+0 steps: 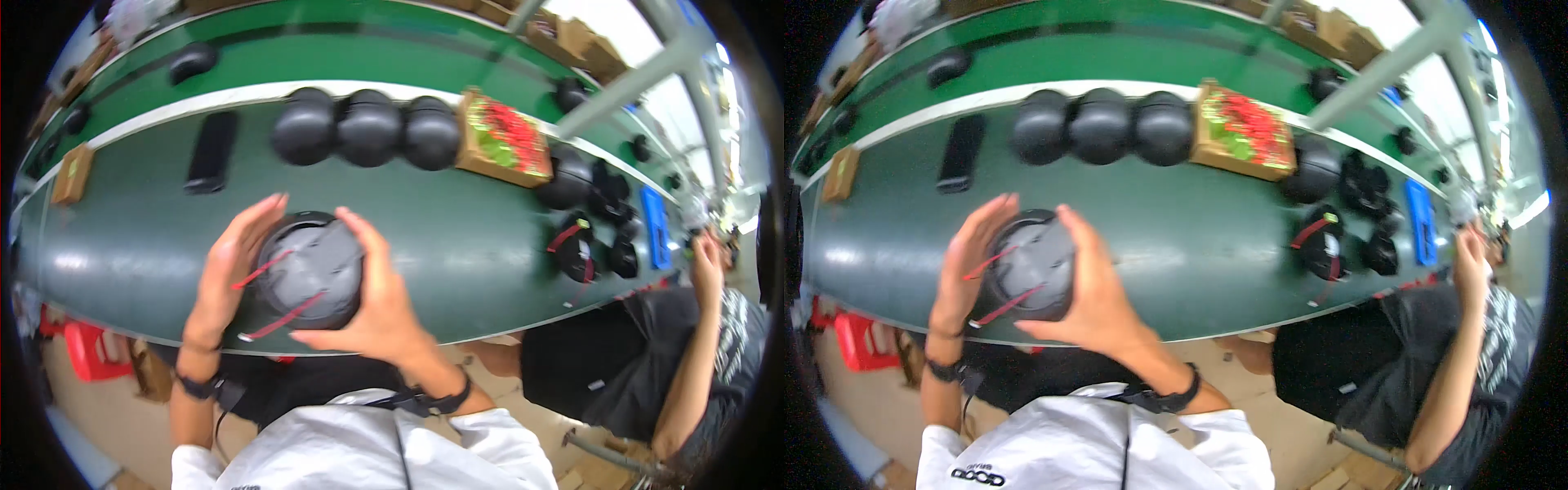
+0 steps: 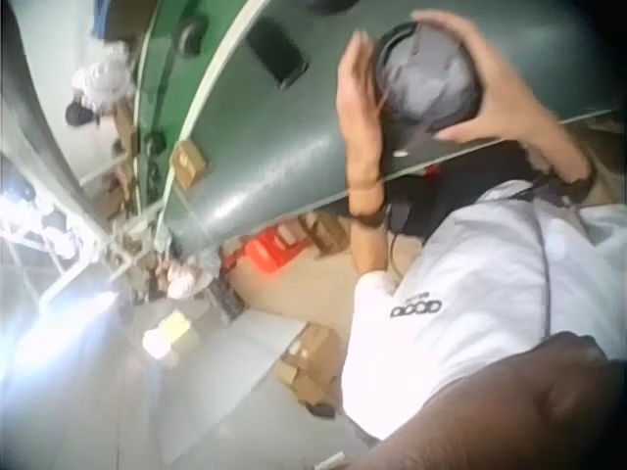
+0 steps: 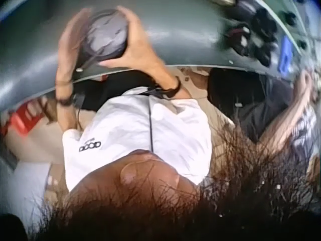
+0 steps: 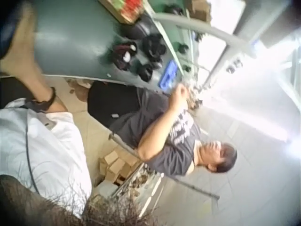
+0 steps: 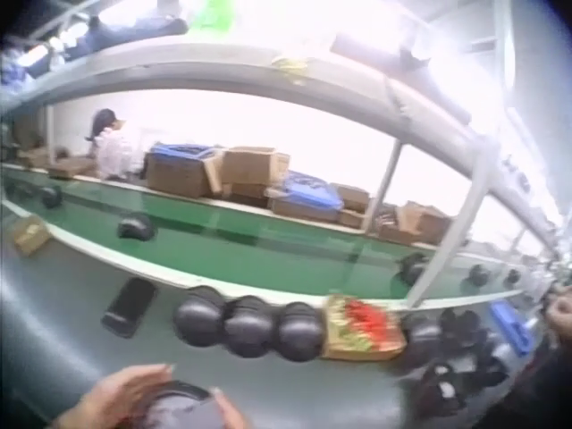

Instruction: Assembling black plastic electronic devices, including internal modules and batteries, on an industrial production line.

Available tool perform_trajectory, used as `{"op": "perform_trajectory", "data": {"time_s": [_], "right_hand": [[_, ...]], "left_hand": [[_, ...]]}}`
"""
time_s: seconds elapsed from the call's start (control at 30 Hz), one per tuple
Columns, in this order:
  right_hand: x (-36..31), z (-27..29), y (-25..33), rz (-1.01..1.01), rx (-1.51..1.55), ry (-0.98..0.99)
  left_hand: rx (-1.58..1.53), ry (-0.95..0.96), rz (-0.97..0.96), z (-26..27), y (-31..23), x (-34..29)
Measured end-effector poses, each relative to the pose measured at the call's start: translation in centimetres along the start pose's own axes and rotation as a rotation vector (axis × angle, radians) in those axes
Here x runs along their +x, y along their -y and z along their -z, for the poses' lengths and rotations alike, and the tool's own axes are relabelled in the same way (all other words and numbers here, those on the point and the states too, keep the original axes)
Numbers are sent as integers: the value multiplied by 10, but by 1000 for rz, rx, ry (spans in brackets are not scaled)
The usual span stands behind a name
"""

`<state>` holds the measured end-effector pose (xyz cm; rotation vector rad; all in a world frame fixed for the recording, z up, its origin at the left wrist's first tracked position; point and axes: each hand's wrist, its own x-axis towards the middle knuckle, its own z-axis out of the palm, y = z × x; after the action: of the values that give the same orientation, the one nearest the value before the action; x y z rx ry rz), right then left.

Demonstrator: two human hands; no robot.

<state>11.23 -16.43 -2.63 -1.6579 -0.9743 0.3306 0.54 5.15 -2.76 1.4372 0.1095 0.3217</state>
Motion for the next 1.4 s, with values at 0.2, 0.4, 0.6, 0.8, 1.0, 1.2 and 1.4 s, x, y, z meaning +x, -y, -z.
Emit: {"op": "perform_trajectory", "data": {"time_s": [0.2, 0.4, 0.6, 0.8, 1.0, 1.2, 1.4], "right_hand": [[-22, -8, -23, 95, 150, -62], [-22, -15, -1, -33, -5, -123], [-20, -7, -5, -6, -36, -71], [-13, 4, 14, -88, -227, -46], [53, 59, 74, 136, -460, 130], [252, 97, 38, 124, -555, -129], [365, 135, -92, -100, -691, -83]], "left_hand": [[-70, 67, -61, -18, 32, 23], [-121, -115, -70, -26, 33, 6], [-32, -90, -117, -36, 26, 5], [-5, -98, -64, -32, 26, 8], [43, 39, -261, -23, -33, 48], [389, -240, -229, 98, -47, 149], [962, -478, -215, 203, 8, 228]]}}
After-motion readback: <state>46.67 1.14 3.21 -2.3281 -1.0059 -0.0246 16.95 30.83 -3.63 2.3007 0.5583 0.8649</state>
